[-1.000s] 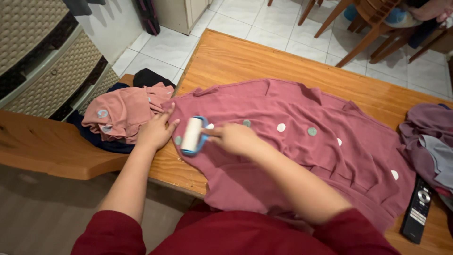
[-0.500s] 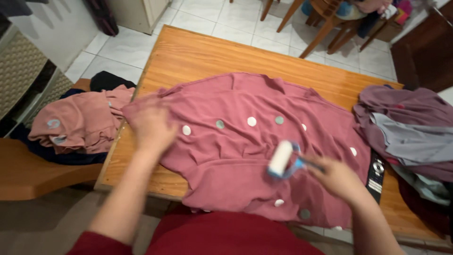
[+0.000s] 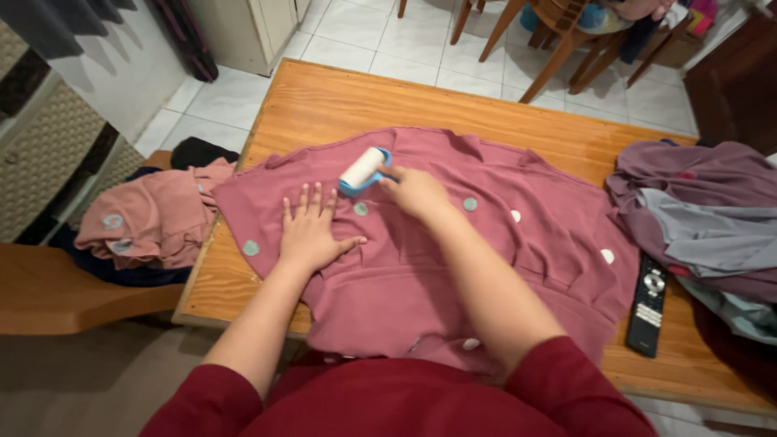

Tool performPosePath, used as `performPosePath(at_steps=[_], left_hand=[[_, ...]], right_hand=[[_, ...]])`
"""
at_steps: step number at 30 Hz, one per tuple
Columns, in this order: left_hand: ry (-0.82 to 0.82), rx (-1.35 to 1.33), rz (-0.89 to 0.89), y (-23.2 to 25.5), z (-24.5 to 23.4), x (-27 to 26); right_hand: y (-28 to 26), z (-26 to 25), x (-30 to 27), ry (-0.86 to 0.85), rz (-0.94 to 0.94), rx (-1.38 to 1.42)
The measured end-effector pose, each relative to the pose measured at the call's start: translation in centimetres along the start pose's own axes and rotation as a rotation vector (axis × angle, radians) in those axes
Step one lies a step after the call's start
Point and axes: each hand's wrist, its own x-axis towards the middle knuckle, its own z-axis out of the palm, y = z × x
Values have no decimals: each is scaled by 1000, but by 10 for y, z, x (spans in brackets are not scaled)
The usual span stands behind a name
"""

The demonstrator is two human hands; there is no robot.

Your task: The person uses a lint roller to clean a pink polka-dotted dress laid out on a wooden table. They repeatedly roll the sticky roller over the fabric, flip the dress to treat both sides, and smooth the material with their hands.

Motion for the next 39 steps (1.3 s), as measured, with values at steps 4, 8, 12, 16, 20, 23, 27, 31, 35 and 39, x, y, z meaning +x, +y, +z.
performPosePath(at_steps=[4,8,12,16,20,23,27,31,35,39], left_hand=[[-2,-39,5,-12,6,4],[18,-9,25,-26,8,22],[-15,22,20,-28,-7,49],[112,236,-32,-11,-30,56],[246,77,137,12,-21,11],[90,-135,180,11,0,-31],[128,-57,319,-28,13,-55],[182,-48,341,-34,15,-59],[177,-75,316,-26,12,-55],[169,-71,317,-27,11,-57]], right_hand=[[77,-34,-65,-128,66,116],[164,-93,-175,-66,169,66],[181,-135,-260,-186,603,-129],[150,-153,-286,-181,555,-387],[97,-123,-257,-99,123,-88],[44,-64,-212,-101,-172,-64],[-2,-5,-165,-214,-80,-13],[16,-6,-154,-259,-123,98],[92,-57,-206,-336,27,160],[153,-111,-271,-405,419,71]])
